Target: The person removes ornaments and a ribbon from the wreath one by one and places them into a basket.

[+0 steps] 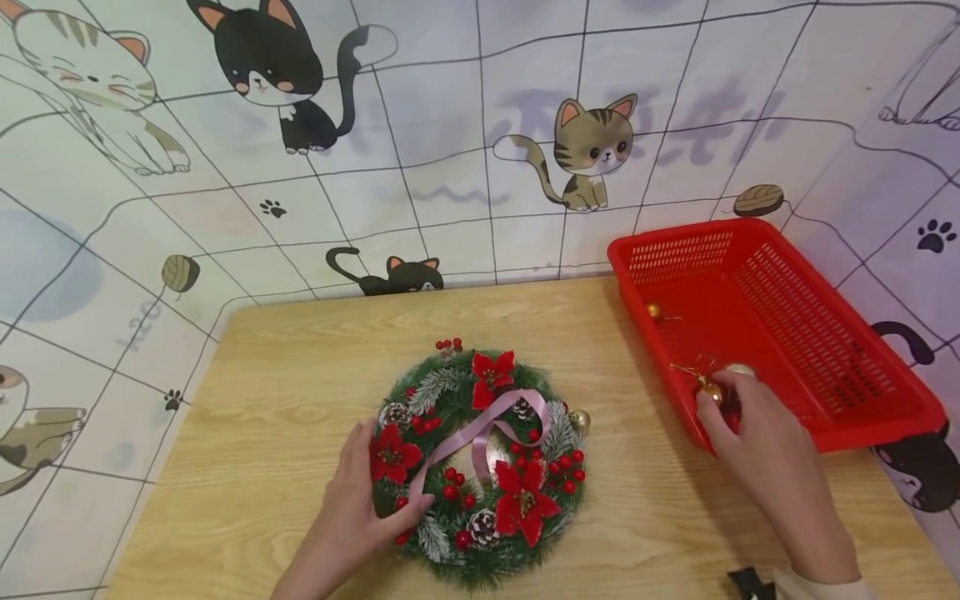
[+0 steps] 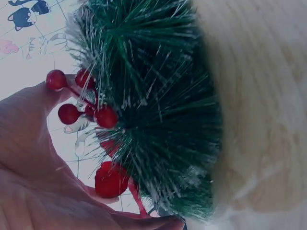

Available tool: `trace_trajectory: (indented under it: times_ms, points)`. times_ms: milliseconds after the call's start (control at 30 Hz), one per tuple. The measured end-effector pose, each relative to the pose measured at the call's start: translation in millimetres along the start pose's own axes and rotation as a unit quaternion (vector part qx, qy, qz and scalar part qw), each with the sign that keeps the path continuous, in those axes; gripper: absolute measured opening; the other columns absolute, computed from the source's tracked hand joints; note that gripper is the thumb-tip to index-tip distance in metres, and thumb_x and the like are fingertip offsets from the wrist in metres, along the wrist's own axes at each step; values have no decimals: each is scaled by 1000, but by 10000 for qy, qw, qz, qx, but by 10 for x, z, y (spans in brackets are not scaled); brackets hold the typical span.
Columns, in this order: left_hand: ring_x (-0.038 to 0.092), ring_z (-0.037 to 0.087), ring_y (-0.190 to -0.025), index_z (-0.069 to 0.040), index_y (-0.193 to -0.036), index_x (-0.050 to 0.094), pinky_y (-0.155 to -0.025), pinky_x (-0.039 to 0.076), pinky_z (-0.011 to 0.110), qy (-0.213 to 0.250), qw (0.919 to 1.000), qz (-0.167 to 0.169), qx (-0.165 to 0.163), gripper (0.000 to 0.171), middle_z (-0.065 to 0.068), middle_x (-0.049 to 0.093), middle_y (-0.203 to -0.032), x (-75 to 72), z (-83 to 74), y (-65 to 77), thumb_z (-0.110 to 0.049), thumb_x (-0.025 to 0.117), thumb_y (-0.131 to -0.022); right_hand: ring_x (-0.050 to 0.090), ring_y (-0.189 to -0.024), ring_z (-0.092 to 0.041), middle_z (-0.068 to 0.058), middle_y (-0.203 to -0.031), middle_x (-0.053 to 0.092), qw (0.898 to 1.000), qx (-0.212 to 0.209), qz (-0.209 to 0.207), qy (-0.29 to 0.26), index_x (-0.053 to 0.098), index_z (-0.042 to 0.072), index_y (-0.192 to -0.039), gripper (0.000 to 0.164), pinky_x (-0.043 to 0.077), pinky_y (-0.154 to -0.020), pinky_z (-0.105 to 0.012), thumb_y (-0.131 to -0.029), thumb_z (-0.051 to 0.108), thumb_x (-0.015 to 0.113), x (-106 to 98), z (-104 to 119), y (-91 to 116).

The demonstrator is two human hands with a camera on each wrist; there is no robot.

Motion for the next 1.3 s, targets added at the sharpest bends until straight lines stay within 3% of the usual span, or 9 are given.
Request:
trace_trajectory:
  times_ms: [100,267,400,800,900,1000,1133,1200,1300]
  points:
    - [37,60,-149,0,-171,22,-107,33,85,158,9998,77,-16,123,32,24,-172,34,-17,24,-62,87,-86,61,-93,-40,-28,-118,67,9999,53,142,37,60,-5,-141,47,48,-65,-47,-110,30,64,5,8,3]
    - [39,64,-145,0,-170,22,-104,39,83,271,9993,-3,239,121,35,24,-170,62,-41,42,-56,89,-86,63,-97,-47,-34,-127,64,9992,151,343,114,60,-6,-142,49,53,-69,-64,-113,34,59,18,17,7]
    - [38,63,-146,-1,-171,20,-105,41,80,333,9988,4,351,118,34,23,-171,63,-32,35,-46,90,-87,64,-99,-51,-38,-132,62,9990,203,352,177,59,-6,-143,50,52,-71,-69,-114,34,56,22,19,11]
    - [32,68,-147,-6,-173,17,-105,35,85,613,9973,335,237,113,31,12,-176,60,50,-7,-38,85,-89,55,-112,-51,-35,-141,56,9994,263,-184,-121,58,-4,-148,54,50,-82,-73,-112,36,62,84,117,102]
    - [31,68,-148,-7,-174,17,-105,36,84,641,9968,415,227,114,31,8,-177,47,66,-23,-39,86,-90,56,-108,-47,-31,-140,57,9990,39,-392,-223,60,-1,-146,50,53,-78,-68,-110,32,66,101,160,138]
    - [30,67,-149,-7,-174,17,-105,36,84,664,9962,473,290,113,32,7,-177,36,80,-41,-41,86,-91,56,-103,-40,-26,-140,58,9968,-223,-699,-316,63,2,-145,46,54,-72,-45,-107,27,72,110,204,173]
    - [28,67,-150,-8,-174,18,-106,36,83,706,9951,555,424,112,31,7,-177,28,107,-68,-43,85,-92,58,-110,-39,-20,-143,59,9912,-559,-1071,-535,67,5,-142,43,39,-77,-17,-104,21,77,140,267,213]
    - [27,66,-151,-9,-175,18,-107,37,82,708,9945,600,489,112,30,7,-177,27,128,-84,-44,85,-92,57,-123,-42,-19,-146,59,9875,-773,-1201,-664,68,5,-140,42,37,-97,-15,-102,17,78,171,315,232]
    - [27,64,-152,-9,-175,18,-107,38,80,716,9936,657,578,111,30,8,-177,22,157,-106,-44,85,-93,52,-133,-45,-20,-150,58,9786,-1262,-1384,-853,69,2,-137,43,31,-119,-31,-96,10,82,214,400,256]
Point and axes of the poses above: each hand's wrist, its own y-axis away from the middle knuckle, its own x-axis out of the palm, z = x × y, the point moved 3 cm from there along -y, towards the middle knuckle
